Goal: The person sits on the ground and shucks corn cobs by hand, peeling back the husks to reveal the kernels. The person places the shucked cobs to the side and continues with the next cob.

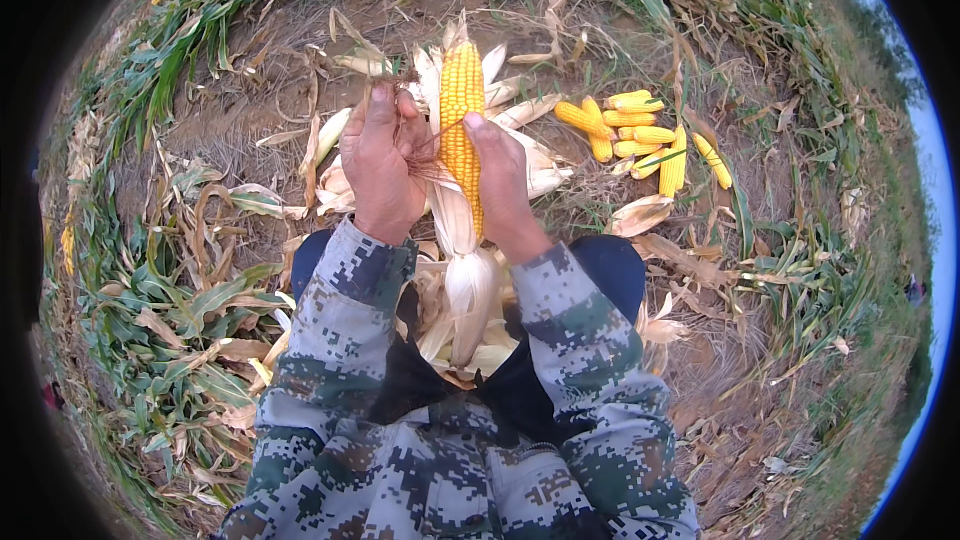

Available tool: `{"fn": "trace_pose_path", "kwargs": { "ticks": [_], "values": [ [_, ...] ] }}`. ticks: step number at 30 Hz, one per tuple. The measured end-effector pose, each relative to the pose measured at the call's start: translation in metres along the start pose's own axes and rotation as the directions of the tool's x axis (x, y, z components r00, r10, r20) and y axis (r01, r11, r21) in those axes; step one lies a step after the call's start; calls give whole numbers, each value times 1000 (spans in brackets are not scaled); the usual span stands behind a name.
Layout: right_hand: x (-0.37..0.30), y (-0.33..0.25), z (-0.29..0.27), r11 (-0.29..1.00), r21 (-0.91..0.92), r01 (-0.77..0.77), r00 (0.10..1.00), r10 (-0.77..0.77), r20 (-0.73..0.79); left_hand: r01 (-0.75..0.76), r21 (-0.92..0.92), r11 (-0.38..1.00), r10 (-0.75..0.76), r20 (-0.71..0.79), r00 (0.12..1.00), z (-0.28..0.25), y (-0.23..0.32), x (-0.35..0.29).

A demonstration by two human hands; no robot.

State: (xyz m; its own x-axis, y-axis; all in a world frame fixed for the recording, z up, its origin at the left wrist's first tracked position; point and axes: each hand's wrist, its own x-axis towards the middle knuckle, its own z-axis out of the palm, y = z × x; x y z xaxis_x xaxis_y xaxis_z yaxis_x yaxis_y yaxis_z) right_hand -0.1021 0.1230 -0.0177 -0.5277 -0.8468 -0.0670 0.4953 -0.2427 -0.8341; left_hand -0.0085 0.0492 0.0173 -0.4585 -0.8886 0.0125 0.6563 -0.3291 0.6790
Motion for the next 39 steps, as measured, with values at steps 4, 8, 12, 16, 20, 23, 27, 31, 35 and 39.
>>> {"fn": "trace_pose_path", "kwargs": {
  "ticks": [4, 8, 12, 16, 20, 23, 27, 31, 35, 39],
  "values": [
    [5, 5, -2, 947, 290, -138, 983, 166, -74, 102, 44, 994, -107, 137, 985, -2, -4, -37],
    [5, 0, -5, 972, -182, -147, 989, 139, -57, 95, 64, 993, -105, 182, 978, -14, 2, -64],
    [13, -16, -17, 984, 174, -45, 992, 65, -112, 111, 41, 993, -117, 195, 974, -31, 13, -104],
    [22, -20, -24, 992, 126, 4, 988, 15, -153, 200, -5, 980, -194, 222, 956, -41, 19, -133],
    [19, -24, -29, 976, 217, -20, 994, 42, -99, 242, -34, 970, -236, 118, 964, -52, 24, -160],
    [17, -20, -24, 975, 211, -66, 998, 60, 35, 180, 141, 973, -189, 47, 981, -64, 17, -172],
    [10, -14, -19, 994, 111, 10, 973, -36, 229, 118, 650, 751, -116, -46, 992, -82, 29, -178],
    [3, -14, -16, 998, -6, 60, 949, -55, 310, 20, 714, 700, -11, -17, 1000, -82, 64, -166],
    [-9, -12, -9, 994, -112, -13, 928, 53, 368, -124, 779, 615, 100, 78, 992, -55, 83, -128],
    [-20, 0, 0, 993, -70, -96, 841, 119, 528, -229, 799, 556, 108, 204, 973, -26, 81, -79]
  ]
}}
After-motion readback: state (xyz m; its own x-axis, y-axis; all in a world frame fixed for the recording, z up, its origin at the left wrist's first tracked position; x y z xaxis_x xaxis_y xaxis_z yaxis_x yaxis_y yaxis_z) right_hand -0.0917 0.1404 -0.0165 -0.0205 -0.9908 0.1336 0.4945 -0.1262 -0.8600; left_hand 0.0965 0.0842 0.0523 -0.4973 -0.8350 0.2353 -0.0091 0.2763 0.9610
